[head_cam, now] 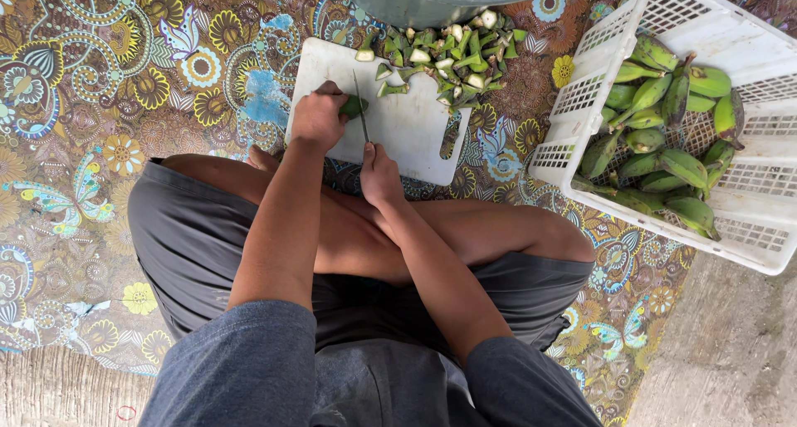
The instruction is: The person sits cross-legged on a mat and uses a knife to cut the ends off green vegetables on a white cutting board. The cut pieces are placed into a large grey bucket filled with water, while whole vegetables are stored in a white basket nearby.
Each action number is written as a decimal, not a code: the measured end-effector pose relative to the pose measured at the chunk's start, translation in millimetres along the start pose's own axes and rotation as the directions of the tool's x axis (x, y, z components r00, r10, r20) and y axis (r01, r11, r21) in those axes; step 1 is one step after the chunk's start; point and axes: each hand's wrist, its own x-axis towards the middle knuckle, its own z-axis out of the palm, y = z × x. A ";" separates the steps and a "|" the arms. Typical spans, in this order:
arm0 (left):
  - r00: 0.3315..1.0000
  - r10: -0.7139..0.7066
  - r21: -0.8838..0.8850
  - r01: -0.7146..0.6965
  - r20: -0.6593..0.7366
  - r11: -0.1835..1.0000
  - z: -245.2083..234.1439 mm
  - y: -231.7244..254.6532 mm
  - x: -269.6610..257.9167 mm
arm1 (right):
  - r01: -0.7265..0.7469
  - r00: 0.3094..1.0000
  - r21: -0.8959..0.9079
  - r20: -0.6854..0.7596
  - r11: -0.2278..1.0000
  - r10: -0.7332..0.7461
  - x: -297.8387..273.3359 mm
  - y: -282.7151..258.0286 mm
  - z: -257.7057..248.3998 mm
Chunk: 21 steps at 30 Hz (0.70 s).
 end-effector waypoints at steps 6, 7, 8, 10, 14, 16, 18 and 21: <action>1.000 -0.018 0.000 0.018 0.018 1.000 -7.7 7.7 -11.5 | -0.014 1.000 -0.020 0.015 1.000 0.015 23.0 1.3 9.8; 0.999 -0.022 0.003 0.022 0.025 1.000 -6.3 4.0 -11.1 | -0.019 1.000 -0.016 0.021 1.000 0.019 19.9 -2.2 7.3; 1.000 -0.012 -0.008 0.012 0.007 1.000 -3.7 2.3 -8.2 | -0.043 0.999 -0.078 0.017 0.996 0.045 17.5 -5.1 2.5; 1.000 -0.002 -0.027 0.002 -0.016 1.000 -3.2 1.7 -3.2 | -0.066 0.998 -0.147 0.011 0.987 0.068 10.2 -9.9 -5.9; 0.998 -0.028 -0.068 0.024 -0.061 0.997 3.1 -1.4 -6.7 | -0.061 0.998 -0.157 0.022 0.986 0.065 -9.5 -34.1 -9.3; 0.996 -0.052 -0.101 0.044 -0.074 0.994 11.6 -8.6 0.2 | -0.086 0.996 -0.185 -0.001 0.979 0.088 -6.9 -42.6 -10.6; 0.994 -0.021 -0.119 0.008 -0.110 0.993 24.5 -15.7 6.0 | -0.068 0.998 -0.228 0.001 0.971 0.070 -4.2 -32.2 -11.7; 0.992 -0.050 -0.139 0.034 -0.112 0.990 15.8 -13.4 4.7 | -0.100 0.993 -0.265 0.040 0.959 0.115 -21.5 -29.0 -28.5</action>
